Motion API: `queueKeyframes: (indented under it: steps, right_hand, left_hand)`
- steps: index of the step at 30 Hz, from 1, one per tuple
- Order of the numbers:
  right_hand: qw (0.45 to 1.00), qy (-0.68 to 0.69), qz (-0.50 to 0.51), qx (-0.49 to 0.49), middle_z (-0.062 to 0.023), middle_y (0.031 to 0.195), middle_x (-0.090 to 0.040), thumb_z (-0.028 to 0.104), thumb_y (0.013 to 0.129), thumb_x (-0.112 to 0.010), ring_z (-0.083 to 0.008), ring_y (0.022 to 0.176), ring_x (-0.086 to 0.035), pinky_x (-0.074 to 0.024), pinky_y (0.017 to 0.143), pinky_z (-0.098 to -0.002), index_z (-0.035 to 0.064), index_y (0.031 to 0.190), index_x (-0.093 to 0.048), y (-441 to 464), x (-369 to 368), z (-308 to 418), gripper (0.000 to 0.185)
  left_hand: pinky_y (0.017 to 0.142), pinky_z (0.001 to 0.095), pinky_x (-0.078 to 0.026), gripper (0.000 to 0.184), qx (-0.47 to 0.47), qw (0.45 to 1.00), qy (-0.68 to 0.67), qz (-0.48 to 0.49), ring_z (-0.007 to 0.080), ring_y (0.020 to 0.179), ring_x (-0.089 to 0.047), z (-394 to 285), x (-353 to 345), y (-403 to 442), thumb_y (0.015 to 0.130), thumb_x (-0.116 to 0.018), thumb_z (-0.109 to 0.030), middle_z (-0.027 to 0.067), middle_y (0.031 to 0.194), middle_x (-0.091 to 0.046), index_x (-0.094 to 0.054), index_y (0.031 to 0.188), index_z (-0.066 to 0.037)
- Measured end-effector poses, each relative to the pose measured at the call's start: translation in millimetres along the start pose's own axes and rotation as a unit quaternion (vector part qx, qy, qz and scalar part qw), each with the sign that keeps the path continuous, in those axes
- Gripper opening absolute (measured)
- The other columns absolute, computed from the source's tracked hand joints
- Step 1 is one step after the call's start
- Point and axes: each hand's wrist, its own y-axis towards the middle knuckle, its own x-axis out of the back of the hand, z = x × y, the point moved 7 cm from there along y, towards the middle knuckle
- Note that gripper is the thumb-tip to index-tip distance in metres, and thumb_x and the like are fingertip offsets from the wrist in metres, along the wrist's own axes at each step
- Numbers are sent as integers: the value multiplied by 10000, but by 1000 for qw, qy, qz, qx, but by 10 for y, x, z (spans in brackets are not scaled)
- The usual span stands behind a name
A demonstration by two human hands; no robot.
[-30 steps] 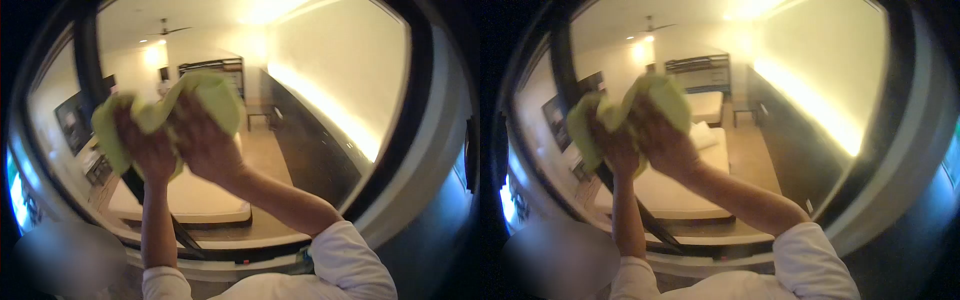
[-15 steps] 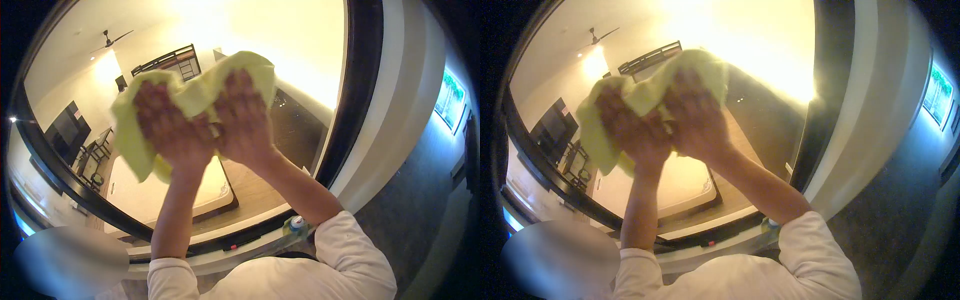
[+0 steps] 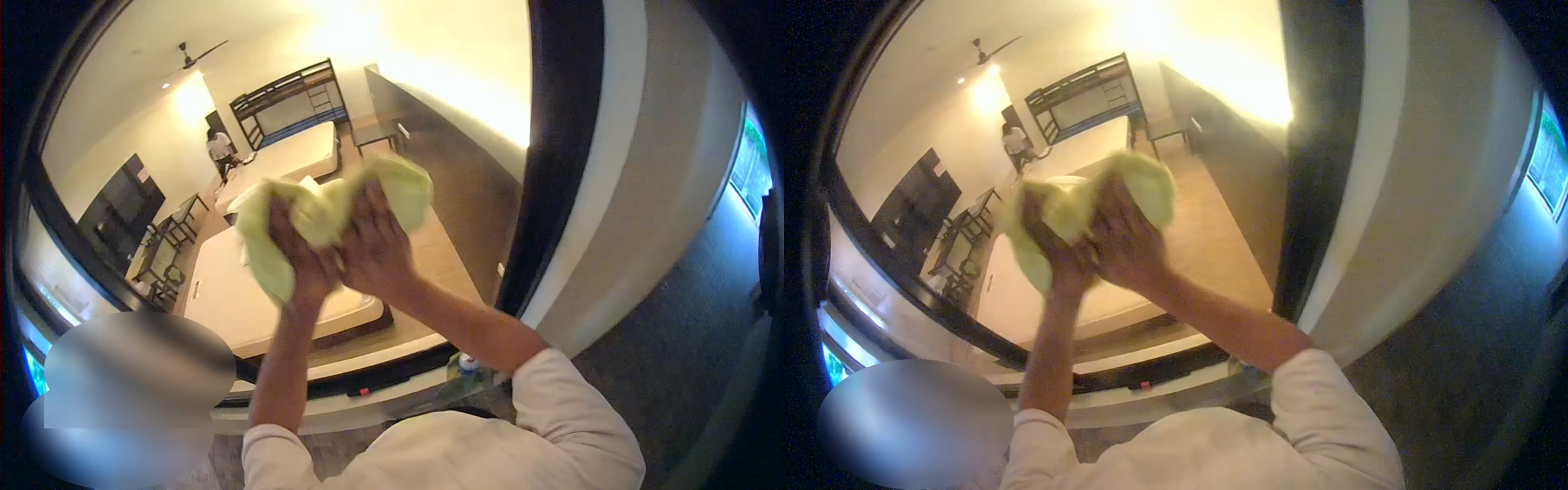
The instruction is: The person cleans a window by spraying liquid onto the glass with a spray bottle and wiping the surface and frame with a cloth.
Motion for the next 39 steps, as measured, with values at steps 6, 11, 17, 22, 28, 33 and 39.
queueKeyframes:
  steps: [6, 11, 17, 22, 28, 33, 39]
  right_hand:
    - [985, -116, -130, -3, -340, 1495, -358, 321, 902, -567, -525, 1413, -306, -320, 1144, -550, -108, 1337, -493, 1243, 973, -606, 616]
    - [979, -152, -83, -112, -334, 1504, -337, 384, 975, -450, -548, 1394, -300, -271, 1145, -609, -16, 1441, -427, 365, 1086, -1261, 615]
    - [965, -41, 99, -240, -275, 1529, -326, 388, 987, -463, -541, 1423, -224, -100, 1203, -626, 39, 1491, -358, -1283, 521, -1215, 622]
    - [984, -143, -5, -103, -461, 1471, -238, 246, 844, -596, -612, 1418, -189, -171, 1190, -608, -134, 1444, -301, -276, 694, -1272, 770]
    - [978, -107, -47, -172, -347, 1560, -207, 336, 846, -610, -544, 1458, -154, -158, 1186, -597, -61, 1511, -257, -345, 1198, -1605, 852]
    - [955, -52, 83, -280, -321, 1521, -304, 341, 848, -619, -512, 1418, -256, -177, 1136, -636, 4, 1446, -433, -1524, 569, -1614, 711]
    - [965, -51, 117, -228, -276, 1388, -481, 402, 824, -646, -463, 1297, -446, -277, 1065, -687, -22, 1403, -435, -1516, 508, -1527, 748]
  left_hand:
    - [1218, 550, -144, 638, -153, 957, 246, -14, 462, 1470, -241, -1180, -168, 1763, 1008, -384, -334, 284, 1556, -312, -337, 1476, 97]
    - [1054, 447, -440, 631, -155, 972, 113, 138, 386, 1211, -573, -1636, -968, 1405, 860, -650, -187, 202, 1291, -606, -473, 1443, -24]
    - [1124, 469, -350, 623, -85, 930, -71, 350, 368, 1272, -504, -1240, -1468, -324, 822, -720, -246, 145, 1327, -575, -503, 1385, -90]
    - [1148, 500, -329, 731, -181, 975, 56, 117, 389, 1385, -406, -1528, -1338, 1019, 896, -669, -223, 248, 1493, -407, -348, 1522, -27]
    - [1196, 470, -260, 637, -194, 970, 71, 129, 376, 1413, -388, -2356, -1601, 1346, 916, -581, -246, 196, 1516, -420, -399, 1490, -35]
    - [1141, 464, -338, 515, -128, 937, -39, 323, 328, 1331, -490, -1861, -2005, 171, 912, -625, -326, 143, 1349, -585, -545, 1363, -90]
    - [1102, 487, -399, 518, -97, 923, -86, 362, 366, 1288, -521, -1470, -2219, -386, 888, -658, -268, 190, 1336, -584, -558, 1356, -68]
